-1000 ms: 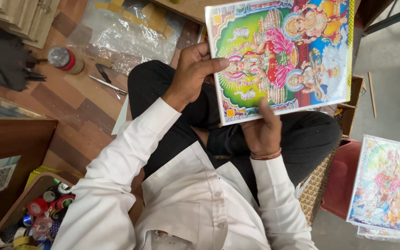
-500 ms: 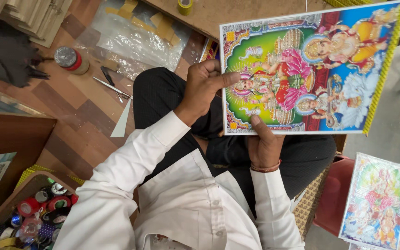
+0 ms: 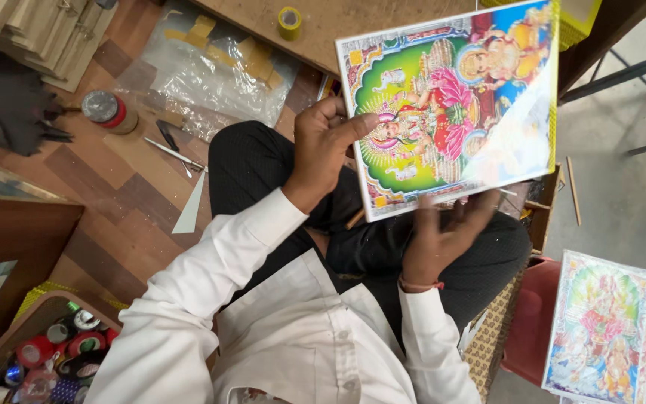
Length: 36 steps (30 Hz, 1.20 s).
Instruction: The person assembles printed pictures by wrapping them with yellow perforated tape, trimming excess tape with scissors, and laminating them with clear plastic sheets. The person also cuts a cardboard backing to size and stacks the finished units.
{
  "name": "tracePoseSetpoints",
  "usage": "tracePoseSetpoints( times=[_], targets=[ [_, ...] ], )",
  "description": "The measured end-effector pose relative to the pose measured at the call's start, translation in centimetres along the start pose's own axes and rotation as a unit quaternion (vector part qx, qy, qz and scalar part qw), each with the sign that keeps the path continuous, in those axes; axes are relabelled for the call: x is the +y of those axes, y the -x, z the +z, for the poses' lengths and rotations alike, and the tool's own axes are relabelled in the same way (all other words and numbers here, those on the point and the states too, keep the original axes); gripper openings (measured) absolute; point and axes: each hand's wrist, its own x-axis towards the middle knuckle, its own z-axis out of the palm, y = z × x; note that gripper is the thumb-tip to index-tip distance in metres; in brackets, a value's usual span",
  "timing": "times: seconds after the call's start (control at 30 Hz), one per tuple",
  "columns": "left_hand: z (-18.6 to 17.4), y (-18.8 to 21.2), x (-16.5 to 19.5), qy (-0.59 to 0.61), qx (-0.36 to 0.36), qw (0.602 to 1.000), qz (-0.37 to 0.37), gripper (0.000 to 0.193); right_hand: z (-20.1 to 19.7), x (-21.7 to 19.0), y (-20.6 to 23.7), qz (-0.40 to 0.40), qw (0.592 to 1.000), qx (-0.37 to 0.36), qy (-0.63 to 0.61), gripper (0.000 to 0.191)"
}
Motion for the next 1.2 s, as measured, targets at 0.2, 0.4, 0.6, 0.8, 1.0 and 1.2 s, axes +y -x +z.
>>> tracePoseSetpoints(
  times=[0.2,0.4,0.6,0.8,1.0,1.2],
  targets=[
    [4.0,0.3,0.0,-0.151,0.093,0.977,0.118,0.014,0.8,-4.3,-2.4,-0.178,0.856,-0.133,0.467,0.099],
    [7.2,-0.6,-0.4,-0.287,0.134,0.922,0.224,0.015,3.0,-3.0,-5.5,-0.216,0.862,-0.241,0.390,0.068],
    [9.2,0.6,0.7,-0.327,0.078,0.910,0.245,0.016,3.3,0.9,-4.9,-0.210,0.898,-0.127,0.366,0.052],
    [9.7,2.9,2.1,-0.342,-0.052,0.889,0.301,0.030,-1.7,1.3,-9.6,0.136,0.968,-0.101,-0.185,0.019],
    [3.8,2.5,0.0,0.026,0.097,0.990,0.097,0.043,-1.1,-1.8,-9.2,0.189,0.941,-0.022,-0.278,0.038],
    [1.6,-0.2,-3.4,0.317,-0.096,0.920,-0.208,0.031,-0.2,-3.2,-9.7,0.226,0.920,-0.020,-0.319,0.037]
  ],
)
